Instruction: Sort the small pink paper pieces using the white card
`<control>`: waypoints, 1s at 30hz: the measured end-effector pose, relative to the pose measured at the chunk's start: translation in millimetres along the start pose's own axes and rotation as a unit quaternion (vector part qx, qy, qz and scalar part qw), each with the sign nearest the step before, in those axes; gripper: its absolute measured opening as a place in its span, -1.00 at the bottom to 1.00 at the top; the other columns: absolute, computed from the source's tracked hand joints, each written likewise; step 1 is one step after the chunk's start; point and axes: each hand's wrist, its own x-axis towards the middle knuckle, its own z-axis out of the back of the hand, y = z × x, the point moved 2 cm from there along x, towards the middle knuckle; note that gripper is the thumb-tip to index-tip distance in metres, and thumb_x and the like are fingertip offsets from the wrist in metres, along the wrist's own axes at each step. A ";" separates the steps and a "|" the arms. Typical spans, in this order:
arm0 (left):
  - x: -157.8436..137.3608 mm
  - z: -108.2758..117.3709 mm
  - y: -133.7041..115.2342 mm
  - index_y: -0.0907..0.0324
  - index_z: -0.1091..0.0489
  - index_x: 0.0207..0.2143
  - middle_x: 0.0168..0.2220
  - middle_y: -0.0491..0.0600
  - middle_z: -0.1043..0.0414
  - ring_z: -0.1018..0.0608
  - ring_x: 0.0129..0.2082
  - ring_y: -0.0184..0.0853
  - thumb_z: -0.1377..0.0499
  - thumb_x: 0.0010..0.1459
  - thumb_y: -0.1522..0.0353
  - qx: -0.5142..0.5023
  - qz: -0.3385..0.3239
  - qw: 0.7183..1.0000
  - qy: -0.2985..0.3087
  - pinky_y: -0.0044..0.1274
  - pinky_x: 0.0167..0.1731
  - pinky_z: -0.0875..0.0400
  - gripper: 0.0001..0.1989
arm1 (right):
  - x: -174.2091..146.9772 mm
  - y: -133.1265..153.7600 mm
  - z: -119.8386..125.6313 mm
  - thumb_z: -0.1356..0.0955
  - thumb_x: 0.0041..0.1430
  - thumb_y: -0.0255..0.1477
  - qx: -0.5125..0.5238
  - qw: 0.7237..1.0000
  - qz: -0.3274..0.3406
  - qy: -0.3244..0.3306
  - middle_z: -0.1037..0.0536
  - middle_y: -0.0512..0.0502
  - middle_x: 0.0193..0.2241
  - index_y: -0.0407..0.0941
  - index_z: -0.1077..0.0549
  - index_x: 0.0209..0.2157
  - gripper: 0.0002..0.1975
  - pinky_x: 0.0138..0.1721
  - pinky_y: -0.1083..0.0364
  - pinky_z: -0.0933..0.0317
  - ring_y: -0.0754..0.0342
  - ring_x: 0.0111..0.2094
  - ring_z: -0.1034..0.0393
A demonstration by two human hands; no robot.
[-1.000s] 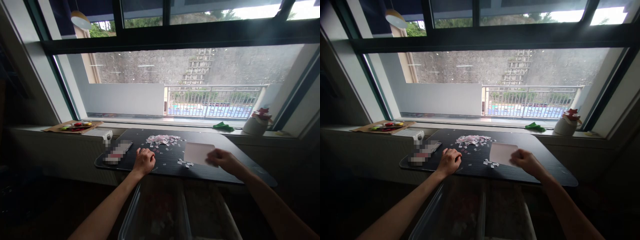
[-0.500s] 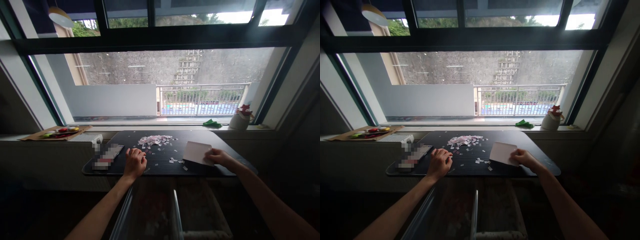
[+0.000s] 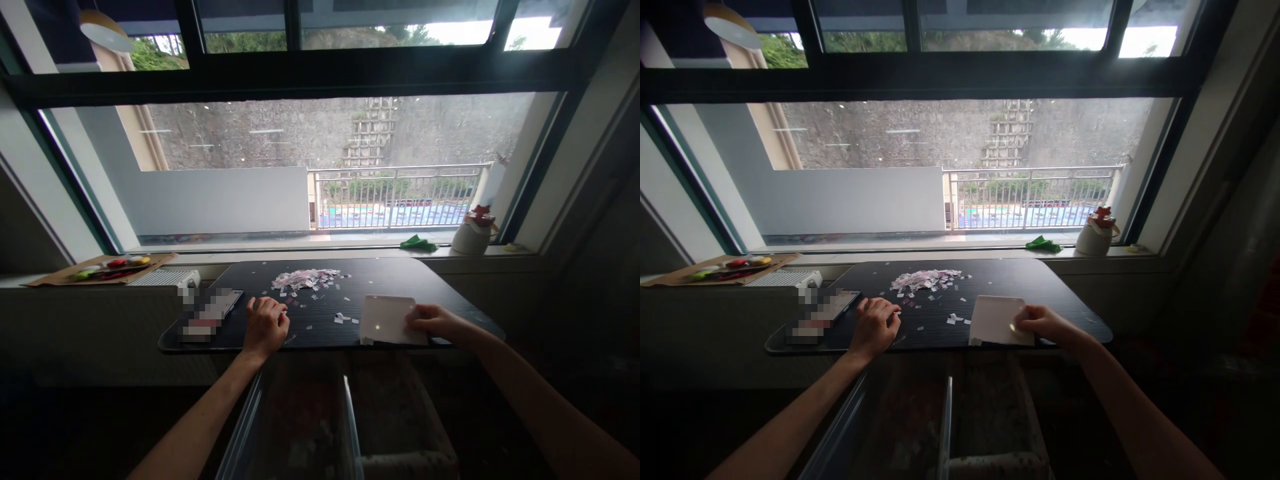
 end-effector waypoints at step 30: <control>-1.0 -1.3 0.1 0.14 -0.44 -0.40 -0.35 0.01 -0.45 -0.42 -0.16 -0.16 -0.02 0.05 0.44 -0.002 0.005 1.000 -0.005 -0.16 0.10 -0.04 -0.81 | 7.9 5.2 -10.4 -0.45 -0.30 -0.42 -0.005 0.999 -0.025 0.042 -0.47 0.08 -0.60 -0.16 -0.42 -0.53 -0.80 -0.55 0.23 -0.13 0.22 -0.57 -0.31</control>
